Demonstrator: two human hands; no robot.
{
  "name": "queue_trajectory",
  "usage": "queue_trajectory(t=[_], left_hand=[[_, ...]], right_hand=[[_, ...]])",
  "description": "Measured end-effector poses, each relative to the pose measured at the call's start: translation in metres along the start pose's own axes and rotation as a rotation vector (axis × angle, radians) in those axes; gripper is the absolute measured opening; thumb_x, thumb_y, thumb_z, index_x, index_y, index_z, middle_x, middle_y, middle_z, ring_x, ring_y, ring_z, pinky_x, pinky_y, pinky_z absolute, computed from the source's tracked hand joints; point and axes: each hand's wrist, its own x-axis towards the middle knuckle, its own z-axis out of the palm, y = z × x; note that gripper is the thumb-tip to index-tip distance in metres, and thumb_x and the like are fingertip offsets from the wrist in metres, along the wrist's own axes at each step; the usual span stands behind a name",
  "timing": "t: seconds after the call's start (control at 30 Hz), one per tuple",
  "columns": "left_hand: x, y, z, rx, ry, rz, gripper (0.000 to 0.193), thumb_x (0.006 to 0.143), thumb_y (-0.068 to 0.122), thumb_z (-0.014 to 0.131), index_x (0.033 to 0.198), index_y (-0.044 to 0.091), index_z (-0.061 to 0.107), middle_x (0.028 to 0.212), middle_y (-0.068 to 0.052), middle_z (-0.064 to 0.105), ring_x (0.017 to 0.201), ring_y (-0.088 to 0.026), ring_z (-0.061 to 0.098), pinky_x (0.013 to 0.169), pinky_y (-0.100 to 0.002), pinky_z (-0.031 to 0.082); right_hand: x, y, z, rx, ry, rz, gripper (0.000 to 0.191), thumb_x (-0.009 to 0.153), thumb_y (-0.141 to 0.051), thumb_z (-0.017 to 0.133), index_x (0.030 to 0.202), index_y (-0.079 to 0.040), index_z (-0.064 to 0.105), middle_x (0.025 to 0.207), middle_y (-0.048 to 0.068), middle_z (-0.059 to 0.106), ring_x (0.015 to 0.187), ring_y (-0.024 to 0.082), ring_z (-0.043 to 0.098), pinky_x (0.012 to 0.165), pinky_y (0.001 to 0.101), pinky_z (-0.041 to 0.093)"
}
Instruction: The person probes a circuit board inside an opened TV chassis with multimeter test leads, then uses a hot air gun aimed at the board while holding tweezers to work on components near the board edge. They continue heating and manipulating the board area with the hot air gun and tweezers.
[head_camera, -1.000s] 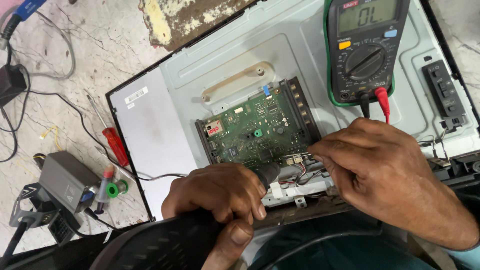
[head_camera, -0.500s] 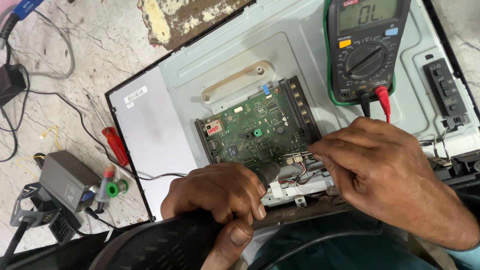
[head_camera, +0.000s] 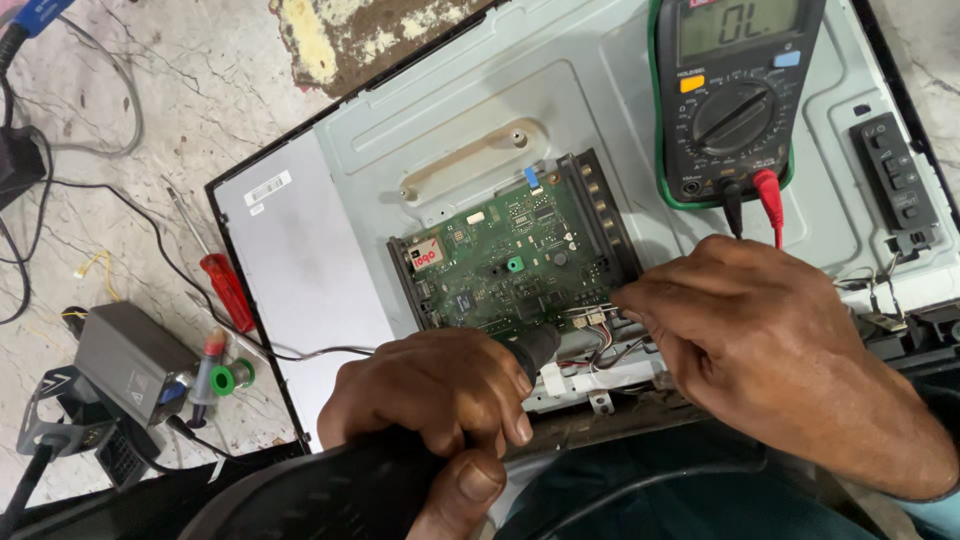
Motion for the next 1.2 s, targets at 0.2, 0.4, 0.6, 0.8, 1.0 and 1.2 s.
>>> queue_trajectory(t=[0.2,0.4,0.6,0.8,1.0,1.2], left_hand=[[0.0,0.003,0.0,0.005,0.009,-0.04,0.037,0.088,0.024,0.082,0.079,0.011,0.048,0.062,-0.006,0.06,0.057,-0.024,0.067,0.067,-0.046,0.06],[-0.001,0.004,0.001,0.005,0.023,-0.051,0.037,0.088,0.023,0.082,0.079,0.011,0.048,0.061,-0.005,0.059,0.057,-0.023,0.066,0.068,-0.046,0.061],[0.0,0.004,-0.001,0.043,-0.023,-0.028,0.036,0.089,0.022,0.08,0.08,0.012,0.047,0.063,-0.005,0.06,0.061,-0.024,0.068,0.071,-0.046,0.06],[0.001,0.002,-0.003,0.007,-0.023,-0.037,0.036,0.087,0.021,0.081,0.079,0.012,0.048,0.061,-0.005,0.06,0.058,-0.023,0.068,0.067,-0.046,0.061],[0.005,0.001,-0.011,0.036,-0.132,-0.022,0.035,0.092,0.023,0.079,0.081,0.012,0.047,0.062,-0.004,0.061,0.06,-0.022,0.069,0.071,-0.047,0.063],[0.004,0.002,-0.011,0.068,-0.136,-0.03,0.035,0.093,0.024,0.078,0.083,0.013,0.047,0.063,-0.004,0.061,0.061,-0.021,0.07,0.073,-0.047,0.064]], right_hand=[[-0.002,0.003,0.004,-0.013,-0.016,-0.016,0.038,0.069,-0.007,0.079,0.107,-0.009,0.077,0.099,0.002,0.077,0.087,0.021,0.067,0.072,0.0358,0.056],[-0.002,0.003,0.004,-0.005,-0.029,-0.003,0.038,0.069,-0.007,0.079,0.106,-0.01,0.078,0.099,0.002,0.077,0.085,0.02,0.067,0.072,0.0363,0.056],[-0.001,0.002,0.003,0.0,-0.018,0.004,0.037,0.066,-0.005,0.079,0.103,-0.007,0.078,0.094,0.004,0.078,0.081,0.021,0.068,0.068,0.0365,0.057],[-0.002,0.002,0.003,0.001,-0.001,-0.017,0.036,0.071,-0.009,0.078,0.107,-0.007,0.078,0.087,0.004,0.075,0.081,0.021,0.067,0.071,0.0382,0.055],[0.0,0.001,0.001,0.016,-0.042,0.003,0.035,0.072,-0.008,0.077,0.106,-0.005,0.077,0.08,0.004,0.072,0.079,0.023,0.067,0.071,0.0392,0.055],[0.0,0.002,0.002,0.053,-0.009,-0.006,0.035,0.073,-0.007,0.076,0.108,-0.003,0.076,0.082,0.006,0.072,0.08,0.024,0.066,0.069,0.0387,0.055]])
